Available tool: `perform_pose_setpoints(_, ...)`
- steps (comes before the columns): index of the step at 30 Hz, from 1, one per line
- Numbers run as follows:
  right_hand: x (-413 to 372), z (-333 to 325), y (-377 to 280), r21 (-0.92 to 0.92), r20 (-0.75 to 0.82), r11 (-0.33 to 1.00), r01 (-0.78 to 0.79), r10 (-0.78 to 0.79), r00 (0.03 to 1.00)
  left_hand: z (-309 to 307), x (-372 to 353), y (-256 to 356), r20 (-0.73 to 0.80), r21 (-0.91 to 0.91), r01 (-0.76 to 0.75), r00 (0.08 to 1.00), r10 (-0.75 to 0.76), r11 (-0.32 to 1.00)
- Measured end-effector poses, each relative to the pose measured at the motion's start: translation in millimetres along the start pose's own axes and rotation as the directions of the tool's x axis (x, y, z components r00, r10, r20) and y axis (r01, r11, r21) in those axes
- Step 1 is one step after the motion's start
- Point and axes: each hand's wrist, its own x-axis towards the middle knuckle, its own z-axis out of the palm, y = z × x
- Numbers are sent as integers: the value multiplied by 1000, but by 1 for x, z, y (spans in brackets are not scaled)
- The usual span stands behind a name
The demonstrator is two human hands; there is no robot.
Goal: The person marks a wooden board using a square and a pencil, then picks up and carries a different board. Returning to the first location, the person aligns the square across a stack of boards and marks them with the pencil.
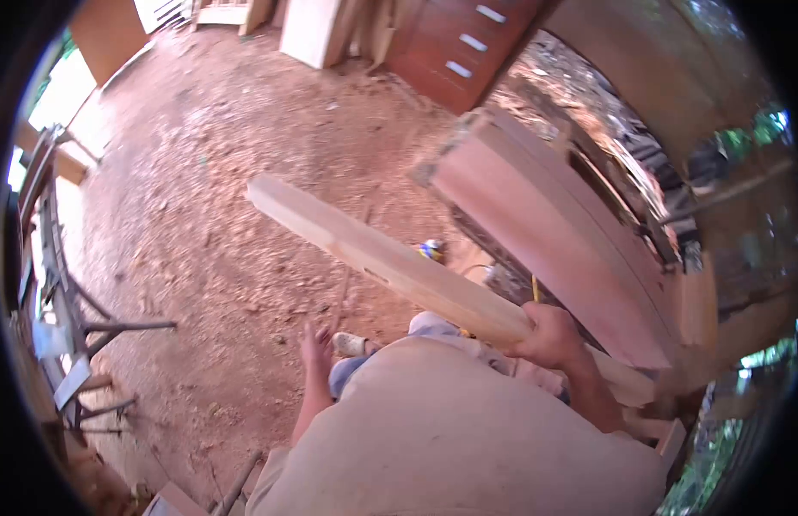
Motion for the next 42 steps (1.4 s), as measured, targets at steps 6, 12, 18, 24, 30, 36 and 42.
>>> perform_pose_setpoints(6, 62, 30, -129, -384, 256, 881, 277, -187, 948, 69, -26, 136, 189, -785, -114, 892, 411, 609)
perform_pose_setpoints(12, 154, 58, -290, -480, 523, 640, 600, -341, 781, -42, 8, 224, -107, -902, -296, 860, 499, 316)
perform_pose_setpoints(18, 261, 123, -475, -439, 710, 397, 806, -396, 582, -154, 66, 338, -423, -845, -505, 832, 359, 175)
perform_pose_setpoints(24, 341, 120, -667, -353, 744, 319, 880, -475, 470, -151, 93, 513, -399, -880, -474, 768, 501, 26)
perform_pose_setpoints(30, 389, 157, -819, -123, 741, 413, 902, -567, 361, -61, 125, 650, -182, -931, -336, 770, 611, 146)
perform_pose_setpoints(36, 393, 215, -968, -166, 766, 505, 847, -476, 433, -120, 179, 804, -330, -882, -448, 806, 491, 144)
perform_pose_setpoints(42, 586, 221, -1023, -6, 640, 877, 481, -366, 675, -182, 235, 965, -391, -871, -488, 750, 533, 47)
